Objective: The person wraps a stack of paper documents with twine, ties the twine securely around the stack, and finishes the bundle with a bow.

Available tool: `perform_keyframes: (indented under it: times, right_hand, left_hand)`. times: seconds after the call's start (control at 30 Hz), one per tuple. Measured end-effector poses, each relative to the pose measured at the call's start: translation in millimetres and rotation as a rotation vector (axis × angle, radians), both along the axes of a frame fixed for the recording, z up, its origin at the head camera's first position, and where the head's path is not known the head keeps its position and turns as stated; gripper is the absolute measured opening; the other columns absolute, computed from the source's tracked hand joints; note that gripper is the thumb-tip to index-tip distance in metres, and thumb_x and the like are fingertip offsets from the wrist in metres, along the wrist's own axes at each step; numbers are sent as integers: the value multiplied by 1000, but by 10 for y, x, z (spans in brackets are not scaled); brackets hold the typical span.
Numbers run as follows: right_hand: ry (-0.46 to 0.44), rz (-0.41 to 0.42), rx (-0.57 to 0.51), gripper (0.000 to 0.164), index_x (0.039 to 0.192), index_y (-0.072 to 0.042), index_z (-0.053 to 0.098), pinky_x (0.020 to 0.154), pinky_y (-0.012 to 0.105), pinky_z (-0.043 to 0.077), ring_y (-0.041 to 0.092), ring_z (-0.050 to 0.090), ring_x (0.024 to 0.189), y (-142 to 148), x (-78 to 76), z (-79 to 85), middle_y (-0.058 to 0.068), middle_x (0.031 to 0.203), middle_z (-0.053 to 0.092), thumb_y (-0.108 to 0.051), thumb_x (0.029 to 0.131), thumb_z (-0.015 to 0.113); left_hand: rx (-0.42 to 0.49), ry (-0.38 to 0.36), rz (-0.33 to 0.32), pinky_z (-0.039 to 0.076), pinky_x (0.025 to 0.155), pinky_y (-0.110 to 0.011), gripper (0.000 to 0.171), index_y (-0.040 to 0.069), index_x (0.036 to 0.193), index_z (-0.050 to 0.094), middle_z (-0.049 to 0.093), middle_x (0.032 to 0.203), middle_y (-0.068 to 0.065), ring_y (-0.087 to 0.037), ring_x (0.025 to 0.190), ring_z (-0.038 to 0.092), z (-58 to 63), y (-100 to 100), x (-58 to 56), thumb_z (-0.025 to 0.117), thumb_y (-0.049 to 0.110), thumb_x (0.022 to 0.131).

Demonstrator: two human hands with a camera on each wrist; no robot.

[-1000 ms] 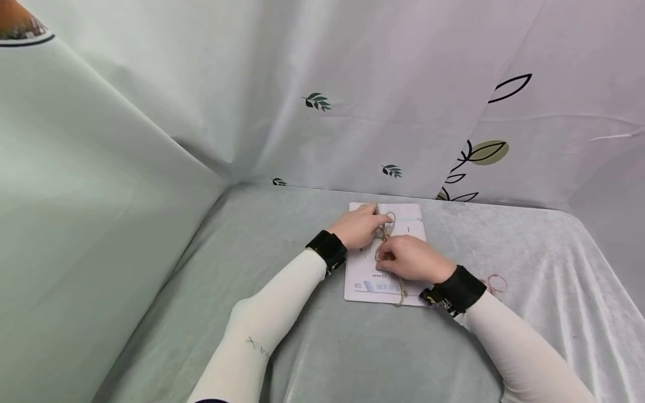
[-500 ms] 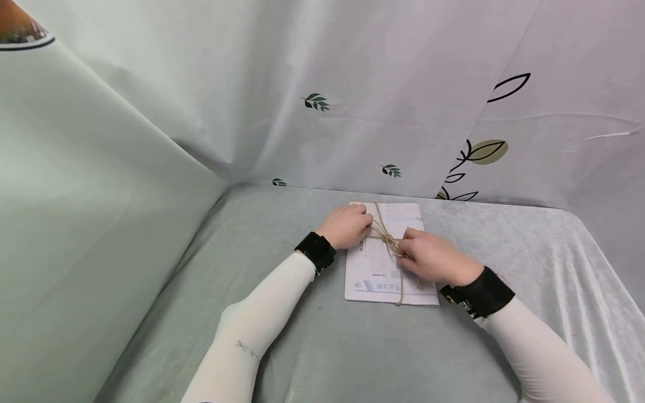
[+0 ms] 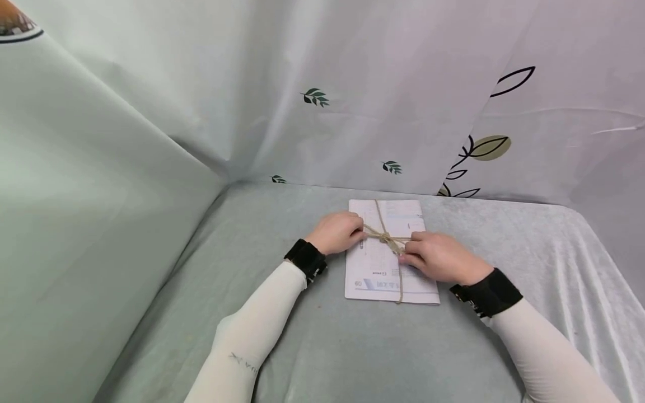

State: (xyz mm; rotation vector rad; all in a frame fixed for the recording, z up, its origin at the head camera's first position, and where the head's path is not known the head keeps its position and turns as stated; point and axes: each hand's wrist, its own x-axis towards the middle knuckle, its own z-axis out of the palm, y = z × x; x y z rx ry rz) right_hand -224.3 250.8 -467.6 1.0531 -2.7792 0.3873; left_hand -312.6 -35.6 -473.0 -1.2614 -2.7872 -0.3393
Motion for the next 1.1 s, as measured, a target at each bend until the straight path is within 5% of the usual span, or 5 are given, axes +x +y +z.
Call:
perform_keyframes:
  times: [0.47, 1.1]
  right_hand:
    - [-65, -45, -12, 20, 86, -28, 71, 69, 33, 43, 6, 47, 74, 229, -132, -87, -12, 88, 50, -25, 104, 81]
    - [-253, 1, -168, 23, 88, -31, 74, 81, 33, 48, 7, 56, 88, 435, -244, -126, -12, 99, 60, -19, 106, 78]
  left_hand:
    - [46, -52, 29, 42, 67, -29, 35, 18, 83, 63, 57, 76, 3, -16, 70, 54, -22, -70, -66, 70, 33, 113]
    - [67, -94, 44, 42, 70, -29, 29, 16, 85, 72, 61, 78, 3, -15, 70, 54, -2, -222, -152, 75, 29, 110]
